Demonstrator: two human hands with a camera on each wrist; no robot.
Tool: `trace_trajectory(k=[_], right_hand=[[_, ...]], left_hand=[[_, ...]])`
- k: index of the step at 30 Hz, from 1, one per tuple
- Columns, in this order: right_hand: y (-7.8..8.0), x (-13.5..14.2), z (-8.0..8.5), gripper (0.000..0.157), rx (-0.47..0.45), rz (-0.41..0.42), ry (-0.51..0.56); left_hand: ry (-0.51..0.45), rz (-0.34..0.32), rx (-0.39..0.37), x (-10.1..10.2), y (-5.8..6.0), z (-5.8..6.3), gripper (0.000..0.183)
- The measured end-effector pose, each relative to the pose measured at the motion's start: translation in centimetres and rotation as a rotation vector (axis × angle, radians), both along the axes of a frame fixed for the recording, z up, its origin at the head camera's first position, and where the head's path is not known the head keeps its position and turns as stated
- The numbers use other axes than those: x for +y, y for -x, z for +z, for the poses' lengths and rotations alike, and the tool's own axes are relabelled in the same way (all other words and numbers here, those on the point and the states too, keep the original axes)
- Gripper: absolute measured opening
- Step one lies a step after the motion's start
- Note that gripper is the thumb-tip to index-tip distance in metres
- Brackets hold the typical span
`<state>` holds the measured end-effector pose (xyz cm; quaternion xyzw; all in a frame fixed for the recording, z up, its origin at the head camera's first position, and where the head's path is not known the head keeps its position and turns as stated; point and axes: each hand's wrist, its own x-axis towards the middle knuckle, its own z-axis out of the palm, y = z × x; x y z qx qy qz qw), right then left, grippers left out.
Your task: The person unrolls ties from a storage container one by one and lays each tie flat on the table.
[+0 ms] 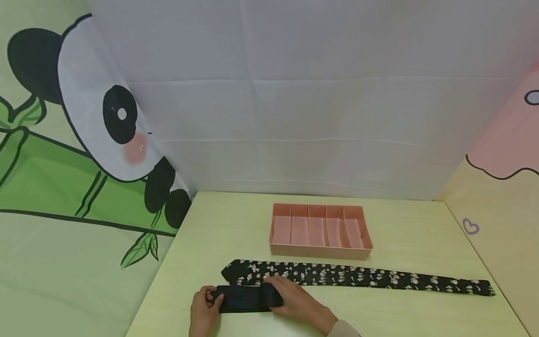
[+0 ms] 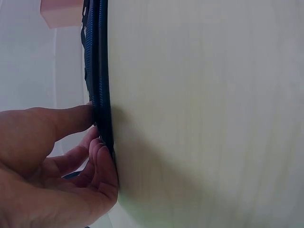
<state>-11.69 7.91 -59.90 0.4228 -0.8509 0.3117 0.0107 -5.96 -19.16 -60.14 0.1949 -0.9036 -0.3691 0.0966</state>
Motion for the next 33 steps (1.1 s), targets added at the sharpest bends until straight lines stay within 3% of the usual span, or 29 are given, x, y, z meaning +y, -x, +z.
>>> trace_trajectory(k=[14, 18, 25, 33], right_hand=[[0.0, 1.4, -0.1, 0.065, -0.012, 0.003, 0.029], [-0.1, 1.8, -0.2, 0.066, 0.007, -0.010, 0.001], [-0.2, 2.6, -0.2, 0.066, 0.024, -0.023, -0.009], [-0.2, 3.5, -0.1, 0.065, 0.071, -0.006, 0.031]], left_hand=[[0.019, 0.037, -0.022, 0.2, 0.1, -0.2, 0.028], [-0.002, 0.036, -0.052, 0.1, 0.2, -0.3, 0.030], [0.006, 0.026, -0.041, 0.0, 0.1, -0.4, 0.031], [0.003, 0.028, -0.037, 0.1, 0.2, -0.4, 0.030]])
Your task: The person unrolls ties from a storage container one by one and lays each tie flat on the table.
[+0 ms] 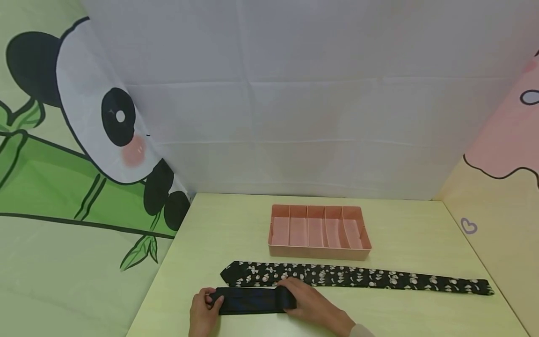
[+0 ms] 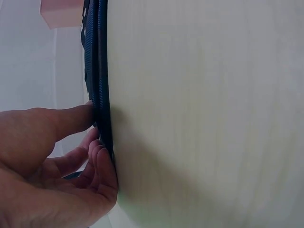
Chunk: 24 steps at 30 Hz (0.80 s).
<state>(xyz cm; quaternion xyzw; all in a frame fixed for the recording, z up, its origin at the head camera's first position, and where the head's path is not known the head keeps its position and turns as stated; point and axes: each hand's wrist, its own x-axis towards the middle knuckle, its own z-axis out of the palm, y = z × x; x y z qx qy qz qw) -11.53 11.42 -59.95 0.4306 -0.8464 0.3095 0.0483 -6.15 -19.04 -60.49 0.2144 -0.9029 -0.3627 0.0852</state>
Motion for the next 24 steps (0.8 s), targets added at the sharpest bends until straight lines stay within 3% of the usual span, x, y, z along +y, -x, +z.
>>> trace_trajectory(k=[24], right_hand=[[0.0, 2.9, 0.3, 0.065, -0.031, -0.017, -0.029]], left_hand=[[0.003, -0.007, 0.001, 0.2, 0.0, 0.0, 0.034]])
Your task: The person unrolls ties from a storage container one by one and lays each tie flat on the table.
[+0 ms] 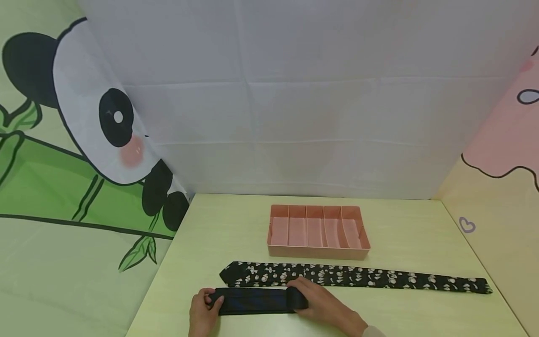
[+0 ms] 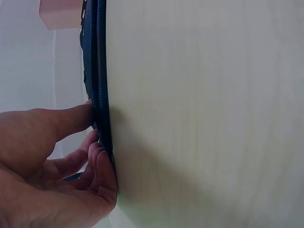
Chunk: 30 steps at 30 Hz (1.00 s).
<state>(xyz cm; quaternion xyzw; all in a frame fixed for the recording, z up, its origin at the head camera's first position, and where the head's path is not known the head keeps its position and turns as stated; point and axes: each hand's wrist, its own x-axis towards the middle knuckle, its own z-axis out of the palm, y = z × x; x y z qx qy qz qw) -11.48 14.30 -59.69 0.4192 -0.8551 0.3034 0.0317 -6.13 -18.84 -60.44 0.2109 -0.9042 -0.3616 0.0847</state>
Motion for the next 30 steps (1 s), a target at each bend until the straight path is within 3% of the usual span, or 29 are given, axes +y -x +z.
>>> trace_trajectory(k=[10, 24, 30], right_hand=[[-0.1, 1.2, 0.0, 0.065, -0.015, -0.025, -0.050], [0.0, 2.8, -0.1, 0.061, -0.002, -0.015, 0.015], [-0.1, 3.4, -0.1, 0.059, -0.030, -0.037, -0.013]], left_hand=[[0.002, 0.033, -0.028, 0.3, 0.3, -0.1, 0.032], [-0.010, 0.033, -0.034, 0.3, 0.2, 0.0, 0.033], [0.001, 0.026, -0.031, 0.3, 0.2, -0.1, 0.033]])
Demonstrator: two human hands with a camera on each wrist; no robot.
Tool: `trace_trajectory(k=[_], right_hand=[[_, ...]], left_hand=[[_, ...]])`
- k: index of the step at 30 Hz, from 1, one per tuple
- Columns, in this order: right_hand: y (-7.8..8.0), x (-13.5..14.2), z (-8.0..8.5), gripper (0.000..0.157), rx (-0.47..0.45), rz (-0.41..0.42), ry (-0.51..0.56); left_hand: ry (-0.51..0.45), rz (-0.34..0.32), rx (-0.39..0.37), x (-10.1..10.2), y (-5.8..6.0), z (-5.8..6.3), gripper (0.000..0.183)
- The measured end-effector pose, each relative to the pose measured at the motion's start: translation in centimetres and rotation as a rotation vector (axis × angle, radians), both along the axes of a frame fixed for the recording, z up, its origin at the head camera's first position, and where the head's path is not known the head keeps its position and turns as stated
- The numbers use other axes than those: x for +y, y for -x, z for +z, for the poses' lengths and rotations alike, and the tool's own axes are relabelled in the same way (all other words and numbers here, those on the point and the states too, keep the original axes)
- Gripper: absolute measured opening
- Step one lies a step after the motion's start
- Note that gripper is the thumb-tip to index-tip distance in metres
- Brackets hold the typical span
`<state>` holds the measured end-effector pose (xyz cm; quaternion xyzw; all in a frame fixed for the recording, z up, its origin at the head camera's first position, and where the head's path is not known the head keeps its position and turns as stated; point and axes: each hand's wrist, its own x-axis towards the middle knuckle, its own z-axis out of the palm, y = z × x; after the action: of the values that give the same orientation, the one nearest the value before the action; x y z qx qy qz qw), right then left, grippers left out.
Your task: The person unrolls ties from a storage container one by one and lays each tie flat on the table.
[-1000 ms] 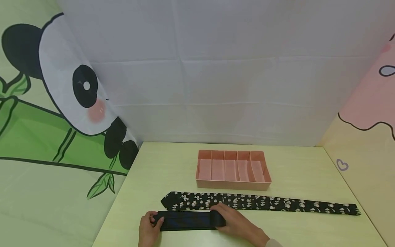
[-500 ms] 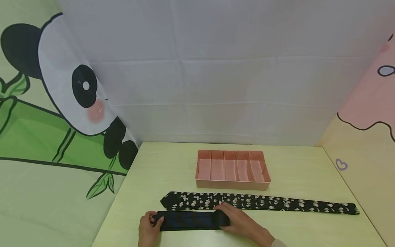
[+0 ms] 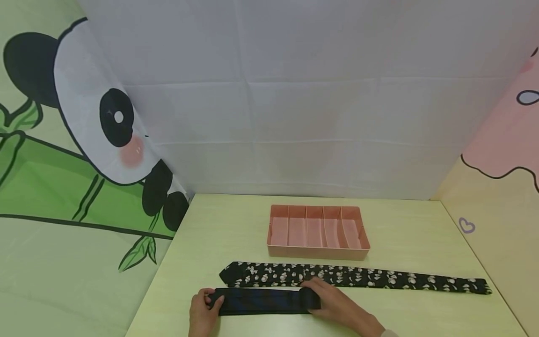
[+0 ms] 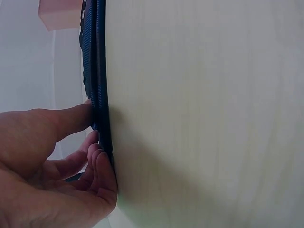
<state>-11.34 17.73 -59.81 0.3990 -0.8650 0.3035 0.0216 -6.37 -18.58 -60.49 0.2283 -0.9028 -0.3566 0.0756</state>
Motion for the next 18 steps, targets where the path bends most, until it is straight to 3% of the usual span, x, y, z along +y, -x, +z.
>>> trace_trajectory(k=[12, 18], right_hand=[[-0.3, 1.5, 0.6, 0.059, -0.087, -0.054, -0.080], [-0.4, 2.3, 0.5, 0.059, -0.050, -0.054, -0.078]], left_hand=[[-0.010, 0.010, -0.005, 0.0, 0.0, -0.1, 0.033], [-0.010, 0.015, -0.007, 0.0, 0.1, -0.2, 0.033]])
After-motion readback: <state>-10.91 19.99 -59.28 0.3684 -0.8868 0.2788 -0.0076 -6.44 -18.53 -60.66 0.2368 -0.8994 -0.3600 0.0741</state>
